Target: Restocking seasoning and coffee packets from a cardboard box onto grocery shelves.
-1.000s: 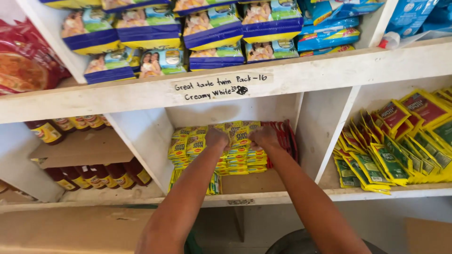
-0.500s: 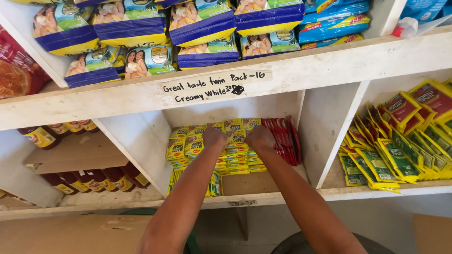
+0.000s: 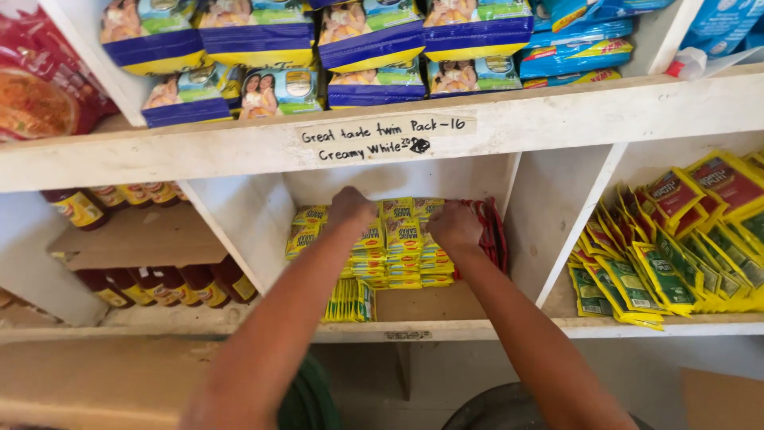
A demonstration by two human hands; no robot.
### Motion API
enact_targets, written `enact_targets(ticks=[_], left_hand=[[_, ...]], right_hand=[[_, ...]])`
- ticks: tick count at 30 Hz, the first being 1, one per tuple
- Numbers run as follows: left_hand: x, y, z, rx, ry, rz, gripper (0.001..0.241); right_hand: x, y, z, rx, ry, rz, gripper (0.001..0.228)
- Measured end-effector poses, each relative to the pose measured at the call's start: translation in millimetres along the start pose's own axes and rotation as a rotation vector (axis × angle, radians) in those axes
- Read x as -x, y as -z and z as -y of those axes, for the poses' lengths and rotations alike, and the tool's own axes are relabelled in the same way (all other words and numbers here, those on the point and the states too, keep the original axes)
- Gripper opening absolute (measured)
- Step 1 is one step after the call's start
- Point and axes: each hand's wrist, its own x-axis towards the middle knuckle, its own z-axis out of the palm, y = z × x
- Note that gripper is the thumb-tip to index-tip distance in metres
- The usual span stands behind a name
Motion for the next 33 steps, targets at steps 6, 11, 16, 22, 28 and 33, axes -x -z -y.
enact_targets(ticks=[6, 11, 16, 22, 28, 33], left_hand=[[89.1, 117.2, -17.1, -0.037, 0.100, 0.237, 0.021], [184.0, 216.7, 17.4, 0.038, 0.015, 0.219, 0.021], [272.3, 300.0, 71.1, 0.038, -0.095, 0.033, 0.021], [325.2, 330.7, 168.6, -0.055, 0.045, -0.057, 0.017], [334.5, 295.9, 294.8, -0.538, -0.041, 0.015, 0.012], [342.7, 286.0, 309.8, -0.513, -0.219, 0.343, 0.055]], right_hand=[[78.1, 39.0, 48.9, -0.073, 0.199, -0.004, 0.027], [159.3, 55.5, 108.2, -0.182, 0.527, 0.047, 0.022], [275.8, 100.2, 173.3, -0.214, 0.804, -0.001, 0.028], [365.8, 77.7, 210.0, -0.423, 1.030, 0.222, 0.025], [393.9, 22.2, 223.4, -0.212, 1.098, 0.452, 0.018], [396.8, 28.0, 226.0, -0.018, 1.007, 0.625, 0.029]])
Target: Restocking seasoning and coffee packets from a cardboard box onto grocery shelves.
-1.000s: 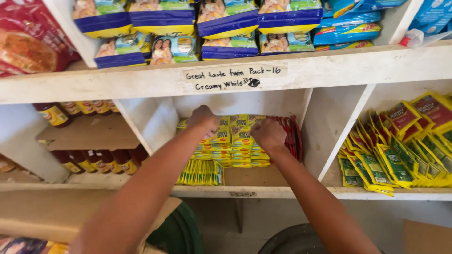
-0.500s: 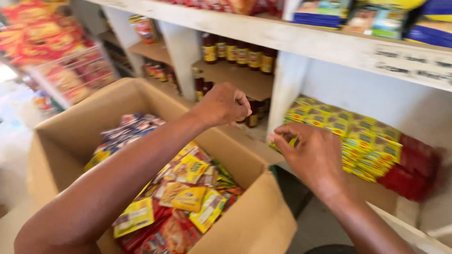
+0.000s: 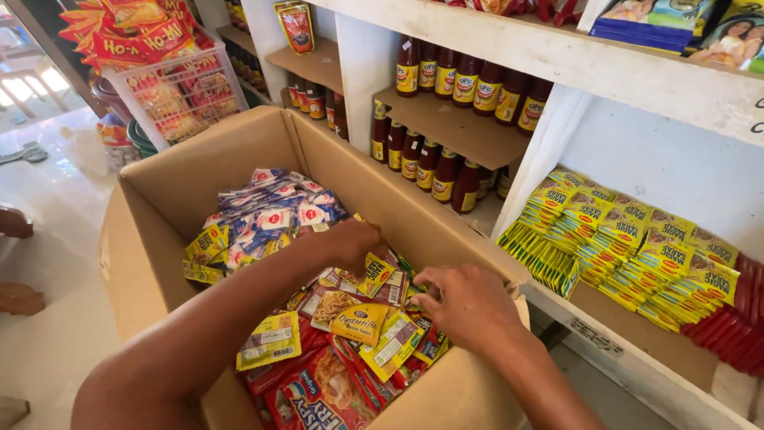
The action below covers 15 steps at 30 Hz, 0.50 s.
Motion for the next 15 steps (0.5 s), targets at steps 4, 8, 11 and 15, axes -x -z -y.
enact_targets(ticks=[4, 8, 11, 15], left_hand=[[-7.1, -17.2, 8.6, 0.013, -0.099, 0.087, 0.088], [-4.9, -14.1, -6.7, -0.155, -0.064, 0.065, 0.092], [2.4, -8.9, -16.0, -0.294, 0.085, 0.081, 0.092], [2.2, -1.5, -15.0, -0.258, 0.201, 0.195, 0.085]], right_hand=[[2.7, 8.3, 11.3, 0.082, -0.085, 0.139, 0.036], [2.8, 10.3, 12.2, 0.078, -0.079, 0.190, 0.038], [-1.4, 3.5, 7.6, 0.116, -0.048, 0.173, 0.045], [-1.6, 7.6, 12.2, 0.115, -0.084, 0.213, 0.045]])
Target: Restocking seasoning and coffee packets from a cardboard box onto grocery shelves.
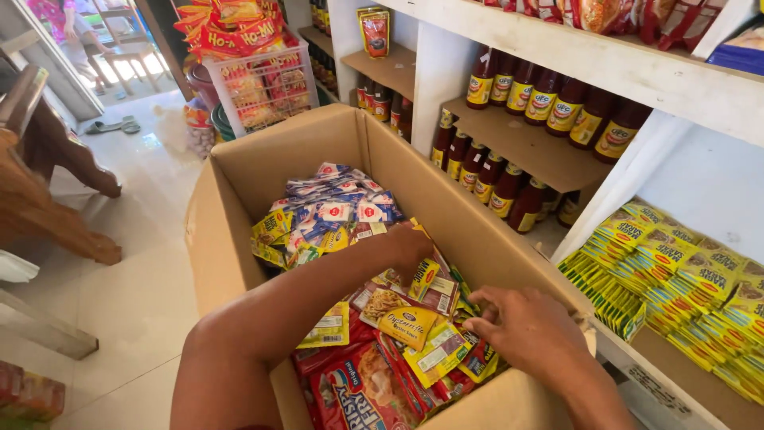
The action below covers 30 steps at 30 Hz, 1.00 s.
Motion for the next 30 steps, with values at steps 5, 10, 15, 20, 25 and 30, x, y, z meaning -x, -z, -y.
enact_targets(ticks=[5, 10, 15, 20, 25, 30], left_hand=[[-20.9, -8.7, 17.2, 0.095, 0.021, 0.130, 0.084], [7.5, 38.8, -8.8, 0.530, -0.223, 0.100, 0.060], [50.5, 79.5, -25.1, 0.729, -0.437, -0.061, 0.051], [49.0, 73.1, -12.2, 1.274, -0.516, -0.299, 0.046], [40.9, 64.3, -29.5, 1.754, -0.212, -0.369, 0.030], [45.6, 60.0, -39.4, 1.792, -0.080, -0.264, 0.026]], right_hand=[[-5.7, -7.5, -8.5, -0.025, 0.025, -0.010, 0.051], [-18.5, -17.9, -19.8, -0.018, 0.092, -0.229, 0.080], [-12.6, 3.9, -9.0, -0.114, -0.024, -0.373, 0.040], [-30.4, 15.7, -45.0, -0.723, 0.023, -0.474, 0.026], [-46.9, 10.8, -72.6, -1.016, 0.094, -0.295, 0.020], [-44.4, 8.0, -75.5, -0.979, 0.068, -0.398, 0.028]])
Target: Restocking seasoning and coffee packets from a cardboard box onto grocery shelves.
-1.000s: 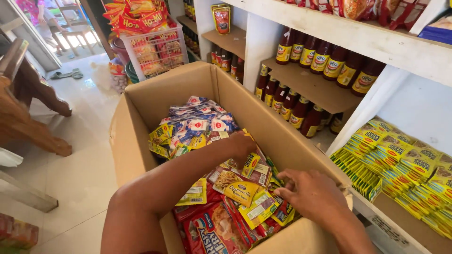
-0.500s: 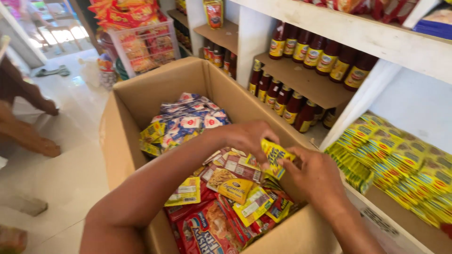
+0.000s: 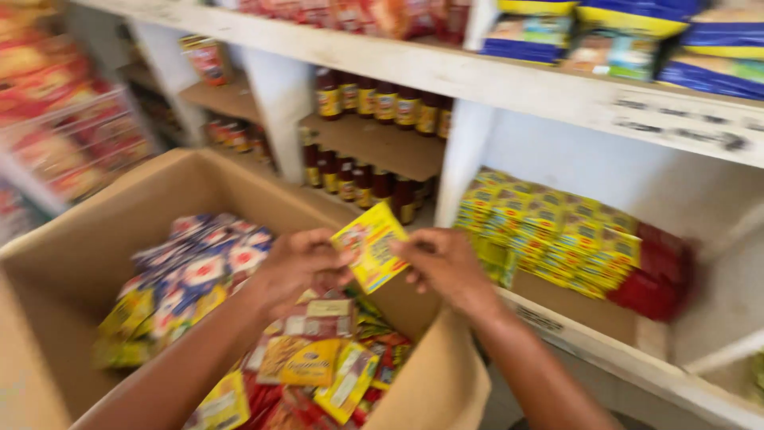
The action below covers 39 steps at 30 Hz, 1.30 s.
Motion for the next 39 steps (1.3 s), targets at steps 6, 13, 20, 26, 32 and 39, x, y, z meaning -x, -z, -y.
enact_targets(ticks=[6, 13, 20, 26, 32, 39], left_hand=[[-15.5, -15.4, 14.1, 0.144, 0.077, -0.083, 0.020], [-85.3, -87.6, -34.3, -0.150, 0.101, -0.137, 0.032], [-271.1, -208.6, 10.6, -0.123, 0.004, 0.053, 0.020], [-399.0, -300.2, 47.3, -0.024, -0.045, 0.044, 0.012], [-468.1, -329.0, 77.5, -0.815, 0.009, 0.002, 0.009], [-481.1, -331.0, 86.1, -0.874, -0.058, -0.242, 0.025]], right_hand=[[-0.3, 15.6, -9.4, 0.005, -0.041, -0.002, 0.039], [-13.8, 96.4, -10.6, -0.152, -0.030, -0.115, 0.029], [-47.2, 240.8, -84.5, -0.190, -0.113, -0.377, 0.024], [-89.3, 344.1, -175.3, -0.327, -0.077, -0.564, 0.027], [-101.9, 362.7, -224.2, 0.255, -0.158, -0.802, 0.028], [-126.8, 351.7, -232.1, 0.534, -0.352, -0.793, 0.031]])
